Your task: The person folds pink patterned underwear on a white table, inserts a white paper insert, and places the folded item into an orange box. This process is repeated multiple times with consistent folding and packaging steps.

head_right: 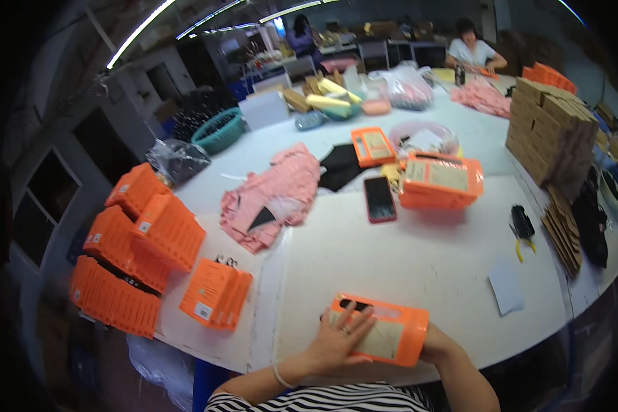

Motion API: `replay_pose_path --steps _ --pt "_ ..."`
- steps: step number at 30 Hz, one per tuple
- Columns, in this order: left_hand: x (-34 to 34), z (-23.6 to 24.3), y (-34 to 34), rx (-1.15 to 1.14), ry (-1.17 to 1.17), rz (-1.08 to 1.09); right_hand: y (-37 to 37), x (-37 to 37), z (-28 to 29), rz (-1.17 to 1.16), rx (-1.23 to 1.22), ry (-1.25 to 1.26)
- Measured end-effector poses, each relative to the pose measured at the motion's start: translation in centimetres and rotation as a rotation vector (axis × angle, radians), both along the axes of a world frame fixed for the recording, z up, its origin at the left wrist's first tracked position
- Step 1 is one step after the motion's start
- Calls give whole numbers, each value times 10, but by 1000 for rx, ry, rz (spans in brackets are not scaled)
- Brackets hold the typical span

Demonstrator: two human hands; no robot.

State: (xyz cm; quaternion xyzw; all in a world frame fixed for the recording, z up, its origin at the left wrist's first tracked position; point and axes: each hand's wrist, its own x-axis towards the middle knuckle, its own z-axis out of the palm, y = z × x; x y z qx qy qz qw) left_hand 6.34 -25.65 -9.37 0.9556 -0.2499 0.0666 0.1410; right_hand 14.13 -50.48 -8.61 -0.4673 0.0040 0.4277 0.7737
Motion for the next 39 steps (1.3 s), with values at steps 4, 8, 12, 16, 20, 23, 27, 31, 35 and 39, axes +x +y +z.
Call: replay_pose_path --steps 4,8,12,16,20,23,27,31,35,39 --pt "-7 -3 -1 10 1 23 2 -14 -17 -137 -5 95" --pt "-5 -8 -1 -55 -27 -6 4 -21 -10 -233 -18 81" --pt "-10 -5 -4 -24 17 -13 -4 -27 3 -254 -260 -17" --pt "-15 5 -8 -36 -21 -35 -15 -34 17 -228 -437 -259" --pt "-14 -2 -13 -30 14 -74 -34 -45 21 -140 -678 -414" --pt "-11 3 -13 -104 111 -126 -24 -51 9 -312 -488 -386" --pt "-21 -6 -25 -282 -147 -67 -17 -61 19 -311 -488 -214" --pt "-26 -7 -25 -156 -325 -176 -20 -69 24 -281 -688 -492" --pt "-25 22 -22 -409 -325 -169 -14 -68 66 -342 -906 -942" --pt "-29 46 -9 -927 -8 40 -11 -54 75 -552 -585 -1198"
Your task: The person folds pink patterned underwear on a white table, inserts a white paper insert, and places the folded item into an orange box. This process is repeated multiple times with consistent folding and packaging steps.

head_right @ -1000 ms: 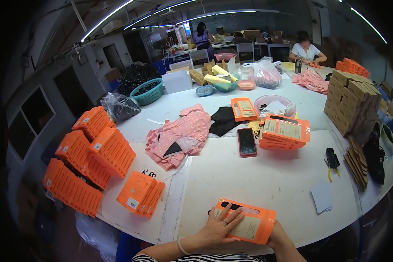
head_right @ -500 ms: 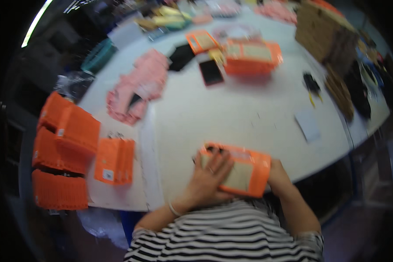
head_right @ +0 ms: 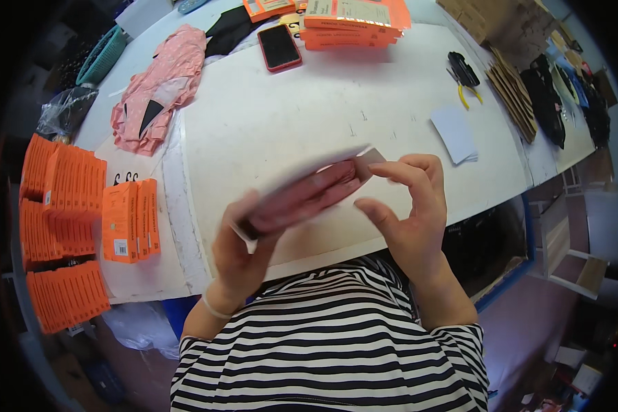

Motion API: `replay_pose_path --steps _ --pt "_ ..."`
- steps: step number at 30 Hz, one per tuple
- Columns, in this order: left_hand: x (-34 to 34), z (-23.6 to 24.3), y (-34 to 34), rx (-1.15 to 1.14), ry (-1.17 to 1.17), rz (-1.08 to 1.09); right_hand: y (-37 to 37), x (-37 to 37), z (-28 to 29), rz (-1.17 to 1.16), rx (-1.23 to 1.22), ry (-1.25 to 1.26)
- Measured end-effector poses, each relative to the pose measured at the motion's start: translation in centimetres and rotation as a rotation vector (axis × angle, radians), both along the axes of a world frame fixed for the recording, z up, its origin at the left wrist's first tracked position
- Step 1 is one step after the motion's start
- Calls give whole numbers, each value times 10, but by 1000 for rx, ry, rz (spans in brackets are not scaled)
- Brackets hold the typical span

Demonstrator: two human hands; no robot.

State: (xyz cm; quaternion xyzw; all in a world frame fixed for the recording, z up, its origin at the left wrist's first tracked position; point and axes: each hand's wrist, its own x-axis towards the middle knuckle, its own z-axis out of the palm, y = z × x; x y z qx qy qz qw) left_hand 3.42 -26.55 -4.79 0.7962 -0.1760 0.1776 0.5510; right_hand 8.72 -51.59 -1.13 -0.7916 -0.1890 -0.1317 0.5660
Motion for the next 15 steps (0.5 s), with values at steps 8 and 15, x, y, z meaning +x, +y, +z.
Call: replay_pose_path --steps 8,15 --pt "8 -1 16 -375 336 -201 12 5 -31 221 317 241" --pt "7 -27 29 -386 485 -214 7 13 -46 351 73 338"
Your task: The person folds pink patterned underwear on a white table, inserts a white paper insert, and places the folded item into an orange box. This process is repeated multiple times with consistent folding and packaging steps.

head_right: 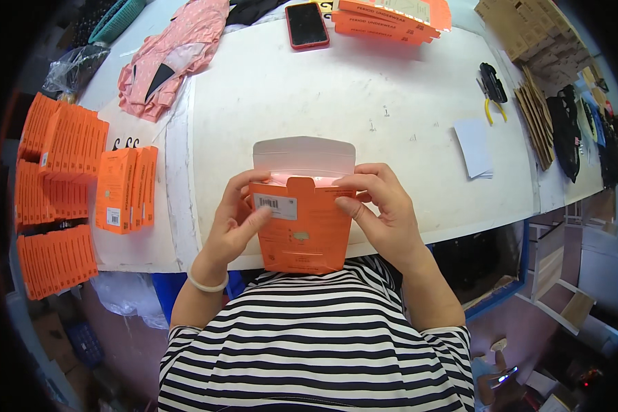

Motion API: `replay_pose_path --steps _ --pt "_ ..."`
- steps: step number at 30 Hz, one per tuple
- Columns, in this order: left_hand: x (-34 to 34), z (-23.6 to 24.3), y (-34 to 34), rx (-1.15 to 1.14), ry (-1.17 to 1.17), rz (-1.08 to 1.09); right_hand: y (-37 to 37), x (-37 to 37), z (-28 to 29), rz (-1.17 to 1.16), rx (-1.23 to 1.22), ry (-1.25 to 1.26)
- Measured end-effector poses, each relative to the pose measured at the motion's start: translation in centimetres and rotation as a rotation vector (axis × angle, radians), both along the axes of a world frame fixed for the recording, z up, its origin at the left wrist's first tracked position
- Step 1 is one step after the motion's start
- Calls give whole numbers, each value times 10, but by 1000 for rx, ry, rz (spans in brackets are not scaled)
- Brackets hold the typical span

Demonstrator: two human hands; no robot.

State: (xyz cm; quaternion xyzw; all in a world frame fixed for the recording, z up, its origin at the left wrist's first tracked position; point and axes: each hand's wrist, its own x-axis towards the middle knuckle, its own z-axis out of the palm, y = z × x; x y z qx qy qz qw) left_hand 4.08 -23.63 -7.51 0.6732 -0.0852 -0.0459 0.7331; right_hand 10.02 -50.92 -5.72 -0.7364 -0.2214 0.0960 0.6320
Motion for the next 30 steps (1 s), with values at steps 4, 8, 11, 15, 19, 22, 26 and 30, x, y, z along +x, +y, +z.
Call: replay_pose_path --steps 4,8,11,15,19,22,26,30 --pt "11 -19 19 78 94 0 6 4 -1 57 -23 164" --pt "17 7 -9 -155 107 227 30 5 8 -125 210 327" --pt "22 22 -11 -175 145 223 26 19 2 -140 181 393" --pt "24 15 4 -104 136 28 23 27 5 -134 83 435" --pt "34 16 5 -23 217 12 27 27 22 -130 -35 453" --pt "40 29 4 -3 369 -4 22 31 28 -66 -111 495" --pt "45 37 7 -63 403 -100 10 33 36 73 -124 491" --pt "53 41 13 -70 443 -200 4 34 35 140 -110 468"
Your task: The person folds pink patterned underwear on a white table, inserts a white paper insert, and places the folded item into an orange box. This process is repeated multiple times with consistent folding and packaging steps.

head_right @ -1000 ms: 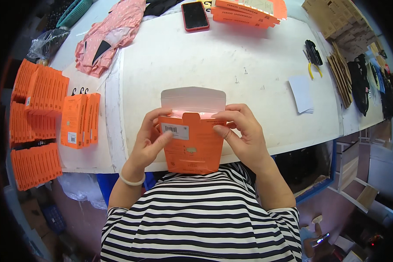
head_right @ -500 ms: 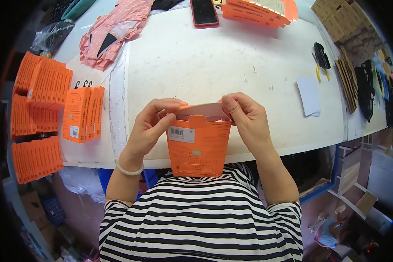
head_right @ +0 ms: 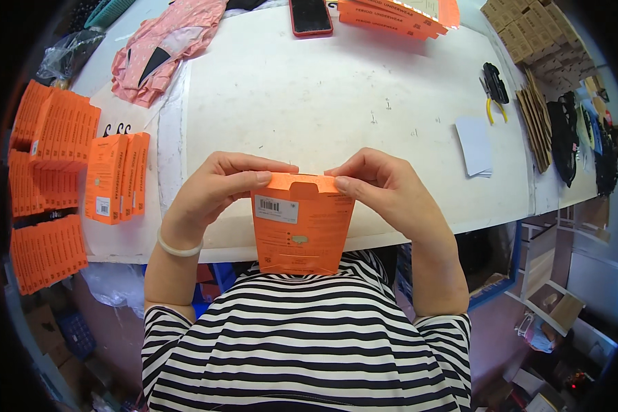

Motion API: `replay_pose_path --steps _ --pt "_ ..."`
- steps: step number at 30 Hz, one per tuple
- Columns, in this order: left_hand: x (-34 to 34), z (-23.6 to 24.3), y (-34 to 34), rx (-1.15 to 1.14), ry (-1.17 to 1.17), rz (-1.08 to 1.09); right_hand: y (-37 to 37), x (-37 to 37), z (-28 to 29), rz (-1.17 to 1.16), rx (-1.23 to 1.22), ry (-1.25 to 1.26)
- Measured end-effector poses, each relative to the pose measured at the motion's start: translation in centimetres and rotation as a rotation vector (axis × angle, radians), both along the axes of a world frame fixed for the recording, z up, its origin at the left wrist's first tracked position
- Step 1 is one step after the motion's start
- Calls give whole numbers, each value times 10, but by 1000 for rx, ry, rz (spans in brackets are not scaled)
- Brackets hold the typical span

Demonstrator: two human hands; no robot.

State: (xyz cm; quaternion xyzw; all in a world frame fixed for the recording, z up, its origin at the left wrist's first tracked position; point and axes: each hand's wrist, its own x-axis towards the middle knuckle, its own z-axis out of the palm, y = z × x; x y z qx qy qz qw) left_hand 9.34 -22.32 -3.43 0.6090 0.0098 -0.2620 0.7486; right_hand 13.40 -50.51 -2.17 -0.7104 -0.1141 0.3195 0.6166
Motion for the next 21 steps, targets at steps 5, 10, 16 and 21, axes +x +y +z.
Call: replay_pose_path --steps 5,10,16,21 --pt "7 5 1 16 60 -13 -4 12 7 70 -33 45" --pt "8 2 6 58 -20 -101 -6 14 3 87 2 75" --pt "-4 10 7 113 -100 -83 -13 2 -11 64 59 -203" --pt "-15 3 1 158 -264 -76 -17 -10 -24 -17 81 -493"
